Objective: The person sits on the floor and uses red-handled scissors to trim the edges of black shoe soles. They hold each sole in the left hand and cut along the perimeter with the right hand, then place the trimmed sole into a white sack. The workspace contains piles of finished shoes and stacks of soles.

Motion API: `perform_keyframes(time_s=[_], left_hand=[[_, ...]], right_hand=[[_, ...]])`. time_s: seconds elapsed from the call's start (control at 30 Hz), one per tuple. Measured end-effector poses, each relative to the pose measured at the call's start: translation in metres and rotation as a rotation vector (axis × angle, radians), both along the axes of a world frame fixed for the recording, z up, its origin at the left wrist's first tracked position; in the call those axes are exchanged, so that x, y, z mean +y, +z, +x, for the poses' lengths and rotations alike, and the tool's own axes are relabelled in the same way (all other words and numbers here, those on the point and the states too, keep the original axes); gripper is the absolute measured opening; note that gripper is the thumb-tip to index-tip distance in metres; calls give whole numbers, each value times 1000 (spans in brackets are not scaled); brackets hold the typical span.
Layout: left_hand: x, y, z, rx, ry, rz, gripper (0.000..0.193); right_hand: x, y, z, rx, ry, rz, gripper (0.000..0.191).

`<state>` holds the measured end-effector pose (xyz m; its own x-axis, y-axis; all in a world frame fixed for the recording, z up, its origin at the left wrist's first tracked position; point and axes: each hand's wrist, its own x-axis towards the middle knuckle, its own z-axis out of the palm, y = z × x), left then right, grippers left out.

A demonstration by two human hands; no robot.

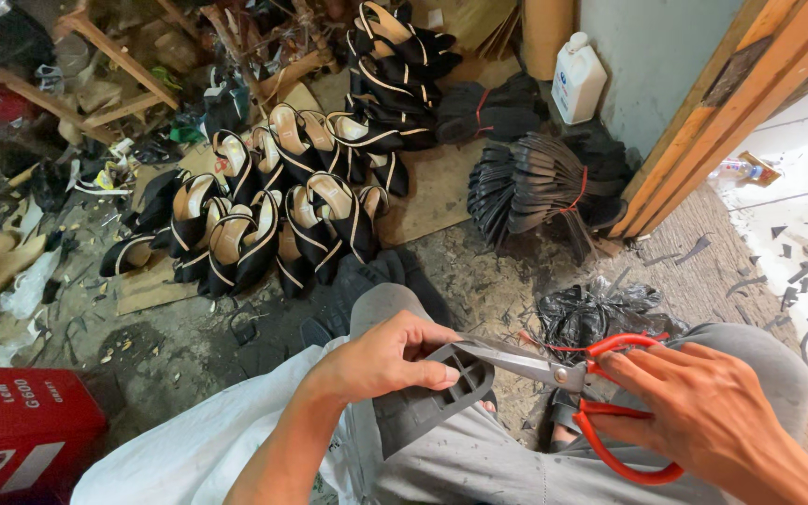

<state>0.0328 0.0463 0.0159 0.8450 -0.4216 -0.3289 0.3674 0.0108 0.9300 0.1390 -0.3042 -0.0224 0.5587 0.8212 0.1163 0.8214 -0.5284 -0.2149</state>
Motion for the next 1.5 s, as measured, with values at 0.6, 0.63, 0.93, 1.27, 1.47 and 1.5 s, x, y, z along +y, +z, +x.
perform_keyframes(time_s=[0.6,0.63,0.93,1.27,1.47,1.5], left_hand=[[-46,0,-6,-361,862,-131,40],[-57,-8,-4,-366,915,-179,37],[-102,-53,5,-420,1423,-258,25],[-125,-85,1,-445,1711,-246,37],[-129,-60,-6,-584,1603,9,27],[-128,-57,-7,-604,1586,33,26]], right_hand=[[5,-75,-31,562,-493,573,37],[10,-79,-37,542,-483,570,37],[47,-64,-70,294,-629,311,58],[78,-46,-87,133,-504,339,73],[84,-37,-89,98,-519,329,69],[83,-36,-88,115,-519,314,68]])
